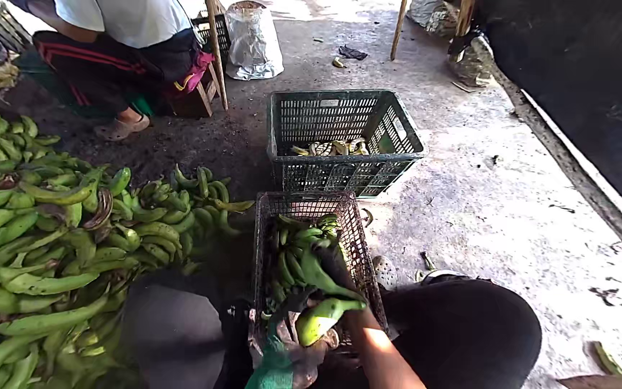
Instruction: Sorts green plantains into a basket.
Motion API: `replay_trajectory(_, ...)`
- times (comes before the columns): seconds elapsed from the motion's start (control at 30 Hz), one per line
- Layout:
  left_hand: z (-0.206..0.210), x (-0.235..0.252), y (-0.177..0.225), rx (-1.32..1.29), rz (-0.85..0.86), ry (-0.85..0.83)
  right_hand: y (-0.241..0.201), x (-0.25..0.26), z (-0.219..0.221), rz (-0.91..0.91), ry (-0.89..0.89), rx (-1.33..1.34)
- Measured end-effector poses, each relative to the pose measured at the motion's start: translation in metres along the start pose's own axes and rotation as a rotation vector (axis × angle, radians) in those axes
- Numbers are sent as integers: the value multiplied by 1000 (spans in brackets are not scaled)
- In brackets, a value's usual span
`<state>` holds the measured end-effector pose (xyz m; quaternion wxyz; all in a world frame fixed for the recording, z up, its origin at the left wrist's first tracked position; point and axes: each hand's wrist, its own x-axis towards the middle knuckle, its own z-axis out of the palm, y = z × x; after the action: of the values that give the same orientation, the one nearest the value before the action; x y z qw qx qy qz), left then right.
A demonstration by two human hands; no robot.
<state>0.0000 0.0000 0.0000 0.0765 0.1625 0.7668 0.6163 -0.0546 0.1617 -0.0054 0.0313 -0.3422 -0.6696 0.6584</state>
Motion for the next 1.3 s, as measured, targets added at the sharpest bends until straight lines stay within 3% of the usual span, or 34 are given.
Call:
replay_trajectory(0.07, -3, -3, 21, 17, -140, 119, 6, 38, 8, -18, 194, 155)
replay_trajectory(0.17, -7, 2, 47, -69, -328, 230, -12, 65, 12, -67, 266, 112)
replay_trajectory(0.27, -35, -9, 66, -4, -234, 263, -11, 99, -4, 0, 374, -114)
replay_trajectory(0.37, -62, 5, 75, -25, -278, 329, -25, 108, -18, 71, 206, -369)
replay_trajectory(0.43, -70, 31, 65, -309, -164, 394, -27, 97, -19, 84, 18, -441)
replay_trajectory(0.53, -84, 71, 63, -533, 227, 333, -30, 77, -22, 131, -12, -221)
replay_trajectory(0.6, -74, 93, 40, -790, 196, 227, -25, 49, -28, 134, -39, -91)
replay_trajectory(0.63, -64, 106, 20, -998, 154, 49, -17, 35, -26, 102, -77, -4)
replay_trajectory(0.67, -53, 119, 2, -1286, 102, -248, -4, 20, -23, 77, -141, 114)
replay_trajectory(0.7, -36, 131, -3, -1535, -6, -407, 11, 5, -20, 69, -204, 233)
replay_trajectory(0.77, -11, 146, -6, -1762, -176, -413, 36, -25, -16, 98, -293, 359)
replay_trajectory(0.8, -9, 148, -7, -1738, -183, -297, 44, -42, -15, 119, -279, 331)
replay_trajectory(0.87, -14, 151, -9, -1312, -71, 107, 59, -68, -17, 124, -240, 161)
replay_trajectory(0.93, -23, 153, -1, -898, -32, 399, 66, -80, -15, 86, -171, -26)
replay_trajectory(1.0, -30, 151, 8, -700, 36, 487, 53, -78, -11, -99, -97, -190)
replay_trajectory(1.1, -32, 140, 11, -501, 259, 417, -13, -71, -2, -470, 57, -427)
replay_trajectory(1.17, -29, 134, 11, -365, 371, 378, -50, -69, 6, -743, 177, -440)
replay_trajectory(1.2, -26, 131, 13, -336, 406, 366, -57, -70, 9, -742, 150, -443)
replay_trajectory(1.23, -24, 128, 16, -339, 441, 351, -54, -71, 11, -604, 31, -465)
replay_trajectory(1.3, -28, 120, 26, -400, 489, 337, -23, -65, 6, -129, -368, -539)
